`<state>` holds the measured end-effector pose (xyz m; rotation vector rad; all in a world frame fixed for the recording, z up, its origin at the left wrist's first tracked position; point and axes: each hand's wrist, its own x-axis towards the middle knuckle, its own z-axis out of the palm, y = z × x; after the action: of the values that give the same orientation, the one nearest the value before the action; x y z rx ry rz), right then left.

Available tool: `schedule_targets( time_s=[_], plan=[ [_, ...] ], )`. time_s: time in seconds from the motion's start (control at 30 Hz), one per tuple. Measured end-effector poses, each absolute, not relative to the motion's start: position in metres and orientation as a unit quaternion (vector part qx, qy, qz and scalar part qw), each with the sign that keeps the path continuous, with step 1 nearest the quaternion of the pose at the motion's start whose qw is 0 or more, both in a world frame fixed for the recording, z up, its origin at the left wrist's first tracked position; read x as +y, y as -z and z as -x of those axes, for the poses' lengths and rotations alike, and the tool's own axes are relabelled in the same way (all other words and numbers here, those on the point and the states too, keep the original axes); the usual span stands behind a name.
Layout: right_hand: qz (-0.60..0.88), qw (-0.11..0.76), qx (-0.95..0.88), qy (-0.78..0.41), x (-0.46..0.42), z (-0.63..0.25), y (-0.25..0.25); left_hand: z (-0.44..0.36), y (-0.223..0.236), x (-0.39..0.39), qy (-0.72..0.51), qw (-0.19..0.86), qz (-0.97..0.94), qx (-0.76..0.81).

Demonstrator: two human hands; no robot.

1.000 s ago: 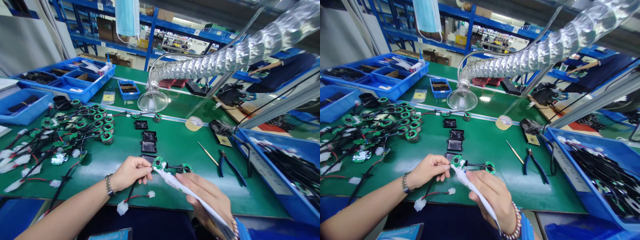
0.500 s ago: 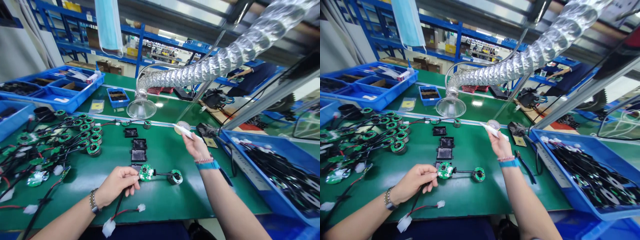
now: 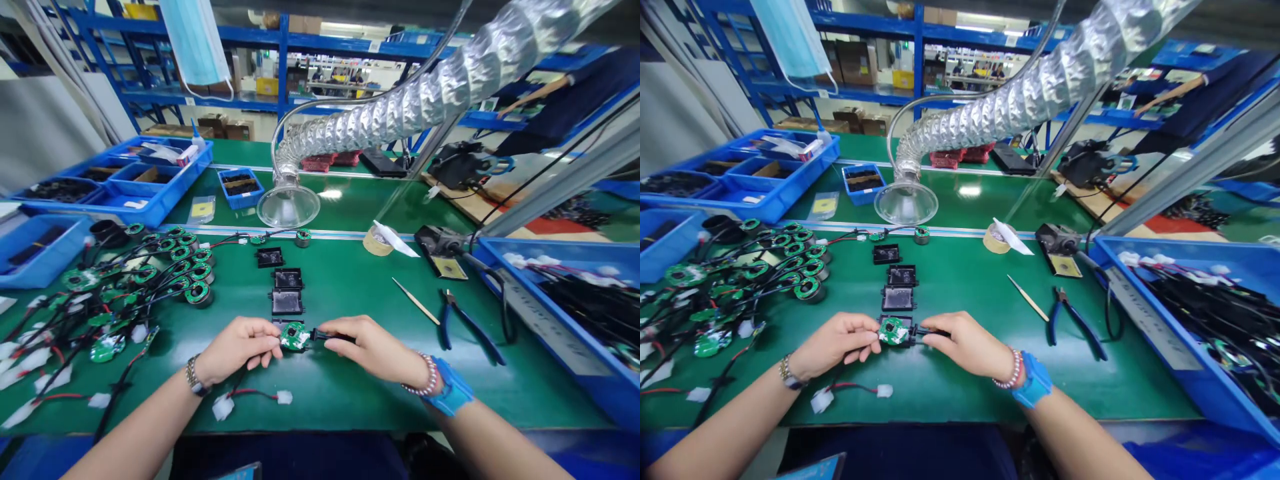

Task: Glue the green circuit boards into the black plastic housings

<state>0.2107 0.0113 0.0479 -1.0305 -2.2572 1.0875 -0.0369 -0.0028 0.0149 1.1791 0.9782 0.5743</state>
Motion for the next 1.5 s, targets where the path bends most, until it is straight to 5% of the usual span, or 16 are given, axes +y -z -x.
schedule_targets(
  time_s=[0.27, 0.5, 1.0, 1.5],
  plan=[
    [0.377, 0.308, -0.859, -0.161, -0.004, -0.203, -0.027, 0.056, -0.036, 0.026, -0.178, 0.369, -0.841, 0.353],
    [0.365, 0.267, -0.889, 0.067, -0.018, -0.191, -0.005, 0.046, -0.010, 0.034, -0.056, 0.080, -0.929, 0.357],
    [0.375, 0.168, -0.909, 0.068, -0.012, -0.189, 0.002, 0.038, -0.018, 0.003, 0.014, 0.063, -0.936, 0.345],
    [0.351, -0.039, -0.936, -0.007, 0.005, -0.177, -0.004, 0.041, 0.001, 0.008, -0.013, 0.082, -0.936, 0.342]
  ],
)
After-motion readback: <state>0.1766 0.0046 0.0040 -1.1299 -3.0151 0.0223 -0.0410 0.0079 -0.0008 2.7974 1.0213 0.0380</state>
